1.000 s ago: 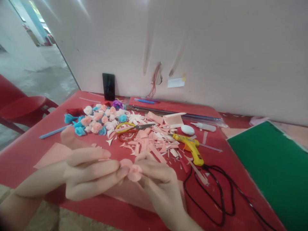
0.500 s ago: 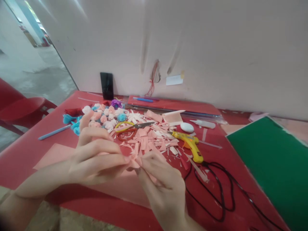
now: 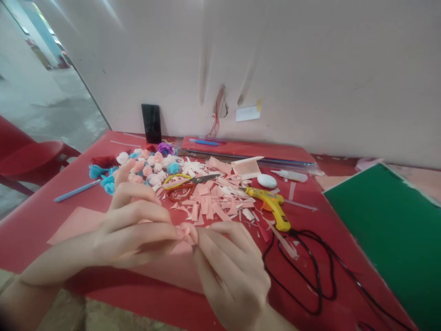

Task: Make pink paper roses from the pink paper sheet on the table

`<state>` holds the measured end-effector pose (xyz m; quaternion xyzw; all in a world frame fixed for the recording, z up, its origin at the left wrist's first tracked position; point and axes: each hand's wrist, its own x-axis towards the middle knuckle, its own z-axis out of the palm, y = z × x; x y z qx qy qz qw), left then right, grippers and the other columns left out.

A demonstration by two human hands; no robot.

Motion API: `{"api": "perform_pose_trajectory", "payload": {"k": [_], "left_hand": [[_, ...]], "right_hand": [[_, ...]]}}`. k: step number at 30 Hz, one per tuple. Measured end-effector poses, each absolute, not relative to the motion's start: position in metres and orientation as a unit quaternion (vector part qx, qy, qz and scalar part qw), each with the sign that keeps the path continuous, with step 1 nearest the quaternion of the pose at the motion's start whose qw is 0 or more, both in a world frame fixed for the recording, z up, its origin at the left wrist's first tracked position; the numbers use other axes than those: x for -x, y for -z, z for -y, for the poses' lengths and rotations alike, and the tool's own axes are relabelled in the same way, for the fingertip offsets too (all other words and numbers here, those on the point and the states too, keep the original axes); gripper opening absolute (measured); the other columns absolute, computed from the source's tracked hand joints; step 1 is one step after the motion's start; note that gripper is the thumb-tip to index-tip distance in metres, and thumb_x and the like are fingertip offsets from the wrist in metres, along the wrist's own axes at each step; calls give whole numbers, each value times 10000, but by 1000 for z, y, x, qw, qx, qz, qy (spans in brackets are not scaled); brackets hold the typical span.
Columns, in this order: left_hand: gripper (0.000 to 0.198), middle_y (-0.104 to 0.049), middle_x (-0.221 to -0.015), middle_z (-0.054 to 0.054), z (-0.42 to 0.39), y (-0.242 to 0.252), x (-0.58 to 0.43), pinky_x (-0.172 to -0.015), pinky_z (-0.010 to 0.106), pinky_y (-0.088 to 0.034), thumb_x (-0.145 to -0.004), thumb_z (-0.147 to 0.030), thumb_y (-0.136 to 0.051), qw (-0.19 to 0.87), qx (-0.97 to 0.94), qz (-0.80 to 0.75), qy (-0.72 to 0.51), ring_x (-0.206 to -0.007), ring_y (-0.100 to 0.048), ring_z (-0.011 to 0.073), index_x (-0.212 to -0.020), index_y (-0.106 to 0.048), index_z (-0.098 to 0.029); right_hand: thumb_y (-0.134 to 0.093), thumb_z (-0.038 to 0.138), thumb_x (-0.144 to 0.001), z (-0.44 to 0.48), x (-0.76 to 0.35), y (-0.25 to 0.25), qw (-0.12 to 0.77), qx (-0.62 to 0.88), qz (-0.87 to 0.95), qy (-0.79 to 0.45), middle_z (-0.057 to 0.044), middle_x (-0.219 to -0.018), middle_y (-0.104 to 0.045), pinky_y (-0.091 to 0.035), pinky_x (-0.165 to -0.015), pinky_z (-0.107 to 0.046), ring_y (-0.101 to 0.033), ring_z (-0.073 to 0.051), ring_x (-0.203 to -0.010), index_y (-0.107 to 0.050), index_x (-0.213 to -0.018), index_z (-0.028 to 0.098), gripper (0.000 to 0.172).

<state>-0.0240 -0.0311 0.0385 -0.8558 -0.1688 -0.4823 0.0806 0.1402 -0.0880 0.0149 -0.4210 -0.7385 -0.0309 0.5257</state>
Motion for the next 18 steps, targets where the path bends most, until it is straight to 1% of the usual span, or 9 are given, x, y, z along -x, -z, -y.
{"api": "perform_pose_trajectory", "payload": {"k": [2, 5, 9, 12, 16, 18], "left_hand": [[43, -647, -607, -75, 30, -40, 24, -1121, 452, -265, -727, -184, -650, 90, 851, 139, 499, -695, -557, 121, -751, -651, -219], [47, -630, -585, -71, 30, -41, 23, -1127, 463, -254, -700, -190, -669, 70, 848, 155, 501, -659, -536, 123, -720, -642, -222], [61, -606, -554, -73, 32, -36, 17, -1102, 477, -294, -702, -190, -601, 72, 842, 174, 505, -628, -527, 123, -661, -597, -235], [104, -571, -518, -71, 33, -28, 10, -1070, 483, -325, -711, -201, -546, 77, 803, 195, 558, -633, -529, 124, -613, -548, -233], [96, -568, -551, -55, 34, -19, 6, -1070, 472, -305, -688, -163, -563, 122, 778, 175, 590, -663, -538, 118, -607, -534, -204], [102, -562, -549, -68, 34, -13, 7, -1079, 477, -278, -698, -204, -578, 93, 784, 208, 578, -661, -536, 114, -609, -530, -218]], "right_hand": [[-534, -25, -736, 89, -142, -11, 508, 425, 747, 58, 9, -573, -611, -473, -508, -273, -529, -147, -570, -572, -780, 218, 249], [-544, 10, -748, 91, -145, -8, 476, 433, 760, 86, 2, -590, -637, -487, -530, -300, -556, -164, -583, -571, -844, 219, 232], [-550, 57, -766, 92, -144, -12, 458, 428, 773, 100, -4, -597, -650, -503, -520, -303, -577, -165, -552, -580, -873, 215, 194], [-550, 65, -784, 92, -142, -16, 468, 408, 776, 114, -6, -577, -644, -511, -491, -288, -584, -155, -525, -590, -843, 196, 150], [-598, 23, -759, 93, -140, -14, 501, 378, 766, 135, -20, -550, -632, -516, -483, -277, -583, -148, -531, -597, -804, 141, 126], [-604, 7, -753, 95, -140, -13, 515, 379, 761, 114, -22, -562, -629, -514, -482, -274, -574, -143, -547, -598, -813, 131, 138]]}}
